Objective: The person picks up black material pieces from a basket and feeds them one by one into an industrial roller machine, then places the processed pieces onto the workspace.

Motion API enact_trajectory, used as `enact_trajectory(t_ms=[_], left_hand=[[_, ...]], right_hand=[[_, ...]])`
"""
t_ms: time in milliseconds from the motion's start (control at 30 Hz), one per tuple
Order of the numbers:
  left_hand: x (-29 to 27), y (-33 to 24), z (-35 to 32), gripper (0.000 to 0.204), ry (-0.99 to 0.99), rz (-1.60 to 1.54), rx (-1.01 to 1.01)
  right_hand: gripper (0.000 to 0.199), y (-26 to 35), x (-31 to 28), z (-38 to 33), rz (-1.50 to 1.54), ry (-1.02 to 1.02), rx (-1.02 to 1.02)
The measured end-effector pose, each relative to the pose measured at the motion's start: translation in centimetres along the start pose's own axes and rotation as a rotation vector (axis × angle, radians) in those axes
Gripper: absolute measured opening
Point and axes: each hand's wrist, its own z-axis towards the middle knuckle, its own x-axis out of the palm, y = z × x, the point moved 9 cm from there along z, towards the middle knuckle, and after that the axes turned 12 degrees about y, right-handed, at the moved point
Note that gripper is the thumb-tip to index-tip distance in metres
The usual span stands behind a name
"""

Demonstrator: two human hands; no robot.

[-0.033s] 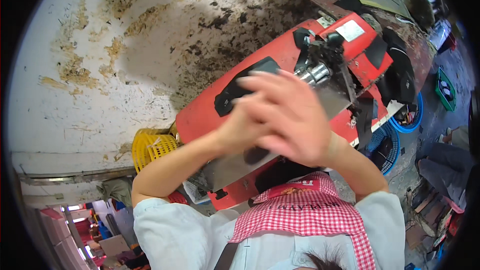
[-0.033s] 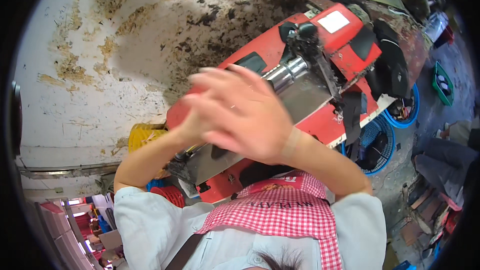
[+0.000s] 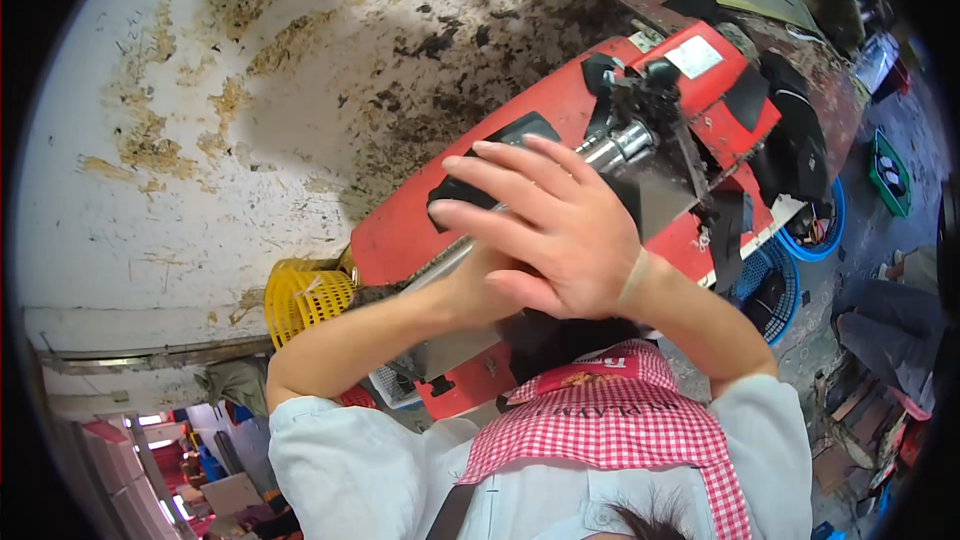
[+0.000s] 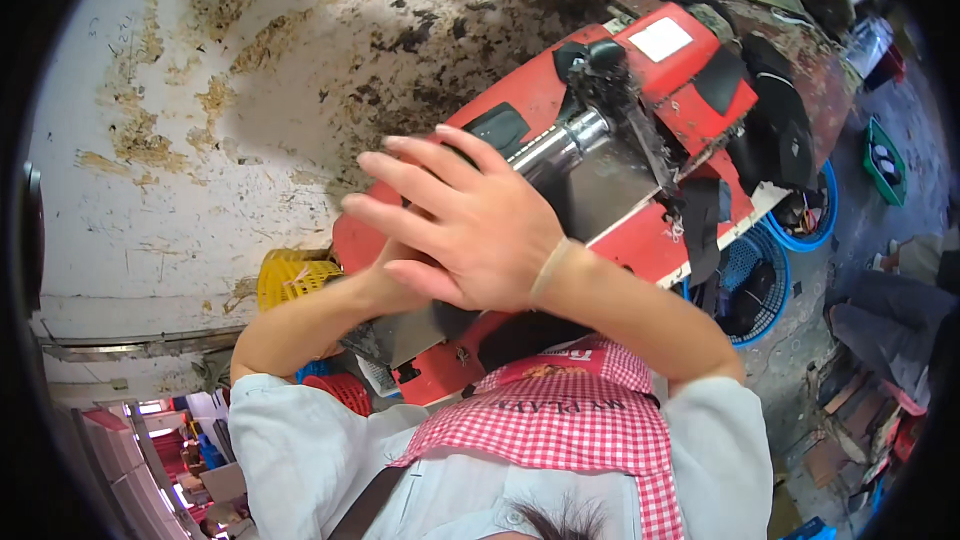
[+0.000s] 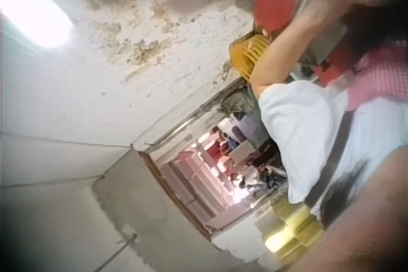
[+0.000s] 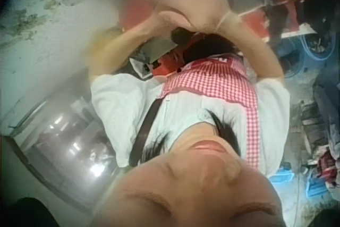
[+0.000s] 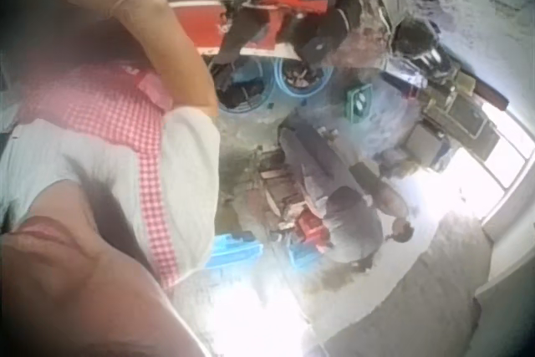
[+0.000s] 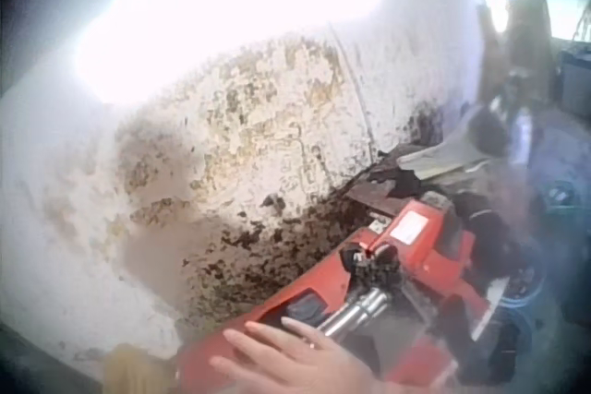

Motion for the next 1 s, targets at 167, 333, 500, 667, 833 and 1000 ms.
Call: enact_trajectory(t_ms=[167, 333, 500, 667, 833, 1000], left_hand=[[1.5, 1.2, -1.0, 0.023, 0.371, -0.013, -0.404], [1.6, 0.2, -1.8, 0.016, 0.412, -0.255, -0.446], [-0.9, 2.1, -4.8, 0.027, 0.610, -0.080, -0.480], [-8.1, 7.7, -5.6, 0.037, 0.469, -0.054, -0.716], [-14.9, 17.4, -4.3, 0.033, 0.070, -0.319, -0.697], [-15.8, 30.6, -10.0, 0.039, 0.088, 0.048, -0.855]], right_hand=[[0.045, -8.6, 2.9, -1.3, 0.136, 0.140, 0.179], [0.037, -6.8, 4.5, -7.2, 1.191, 0.261, 0.312], [0.017, -4.7, 9.4, -14.2, 1.287, 0.617, 0.660], [0.019, -8.2, 8.4, -10.8, 0.992, 0.398, 0.685], [0.028, -13.7, 3.2, -3.1, 0.538, 0.013, 0.585], [0.028, -13.2, 3.0, -6.9, 0.399, -0.097, 0.595]])
